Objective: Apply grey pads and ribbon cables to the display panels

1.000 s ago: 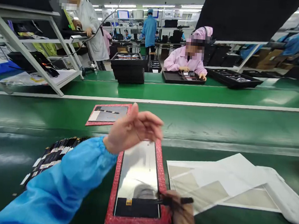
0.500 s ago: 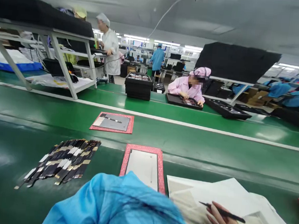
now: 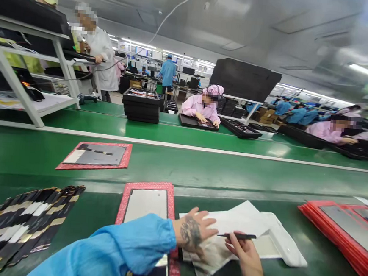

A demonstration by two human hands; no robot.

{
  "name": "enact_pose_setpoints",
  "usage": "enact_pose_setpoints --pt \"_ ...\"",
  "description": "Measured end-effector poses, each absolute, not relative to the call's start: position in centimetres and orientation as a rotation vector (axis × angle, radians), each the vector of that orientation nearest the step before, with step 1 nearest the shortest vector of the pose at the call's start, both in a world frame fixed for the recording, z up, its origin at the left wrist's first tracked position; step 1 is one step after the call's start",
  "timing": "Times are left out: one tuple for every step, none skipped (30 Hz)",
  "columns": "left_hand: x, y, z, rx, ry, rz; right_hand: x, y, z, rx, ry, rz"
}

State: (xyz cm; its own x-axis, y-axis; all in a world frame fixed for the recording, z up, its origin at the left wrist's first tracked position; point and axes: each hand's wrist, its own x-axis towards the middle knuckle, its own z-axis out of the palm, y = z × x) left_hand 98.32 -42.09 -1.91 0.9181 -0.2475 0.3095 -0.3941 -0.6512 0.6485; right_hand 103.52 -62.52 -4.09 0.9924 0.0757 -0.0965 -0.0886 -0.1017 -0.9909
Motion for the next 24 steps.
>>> enact_pose_setpoints --pt "99.1 -41.7 -2.5 2.332 -0.559 0.244 103.5 -62.5 -4.3 -1.665 0.006 0.141" --pt "99.9 -41.2 -3.1 2.344 -0.645 0.249 103.5 -62.4 -4.5 -1.667 0.001 0.145" --pt "100.6 -40.7 -3.6 2.345 -0.697 0.254 103.5 -62.3 -4.7 -1.669 -0.008 0.158" --pt "101.2 -40.1 -4.1 2.336 -0.703 0.255 103.5 -62.3 -4.9 -1.671 -0.016 0.17" --pt "101.8 -39.6 -4.5 2.329 -0.696 0.231 103.6 -62.2 -5.2 -1.673 -0.022 0.18" --pt "102.2 -39.2 -4.8 2.325 -0.686 0.186 103.7 -62.1 -5.4 -1.675 -0.024 0.189" --pt "102.6 -38.9 -4.9 2.327 -0.668 0.127 103.8 -62.1 -5.6 -1.676 -0.023 0.195" --pt "102.8 -38.7 -4.8 2.338 -0.655 0.047 103.9 -62.0 -5.8 -1.675 -0.017 0.198" --pt "102.9 -38.6 -4.6 2.356 -0.65 -0.053 104.0 -62.0 -6.0 -1.675 -0.006 0.202" --pt "103.0 -38.6 -4.3 2.382 -0.654 -0.167 104.1 -61.9 -6.2 -1.673 0.007 0.205" --pt "103.1 -38.5 -3.9 2.412 -0.664 -0.283 104.3 -61.8 -6.4 -1.671 0.02 0.209" --pt "103.0 -38.5 -3.5 2.443 -0.676 -0.387 104.3 -61.8 -6.6 -1.667 0.032 0.214" --pt "103.0 -38.5 -3.1 2.475 -0.687 -0.474 104.4 -61.7 -6.8 -1.663 0.042 0.219" --pt "103.0 -38.5 -2.8 2.5 -0.698 -0.532 104.4 -61.7 -6.9 -1.658 0.049 0.226" --pt "103.0 -38.5 -2.6 2.517 -0.701 -0.562 104.4 -61.7 -7.0 -1.653 0.053 0.233" --pt "103.0 -38.5 -2.5 2.525 -0.701 -0.575 104.3 -61.7 -7.0 -1.649 0.056 0.238" --pt "103.0 -38.5 -2.5 2.522 -0.701 -0.576 104.3 -61.7 -7.0 -1.646 0.058 0.244" --pt "103.0 -38.5 -2.6 2.514 -0.698 -0.57 104.2 -61.7 -6.9 -1.644 0.06 0.248" --pt "103.0 -38.5 -2.8 2.504 -0.692 -0.562 104.1 -61.7 -6.8 -1.643 0.061 0.252" --pt "103.0 -38.5 -2.9 2.495 -0.685 -0.556 104.0 -61.6 -6.7 -1.644 0.061 0.255" --pt "103.0 -38.5 -3.0 2.489 -0.676 -0.554 103.9 -61.6 -6.6 -1.645 0.061 0.252" --pt "103.0 -38.5 -3.0 2.485 -0.668 -0.557 103.9 -61.5 -6.5 -1.646 0.06 0.244" --pt "103.0 -38.5 -3.0 2.482 -0.663 -0.563 103.9 -61.3 -6.4 -1.649 0.058 0.232" --pt "102.9 -38.5 -2.9 2.479 -0.658 -0.565 103.9 -61.2 -6.3 -1.652 0.055 0.216"
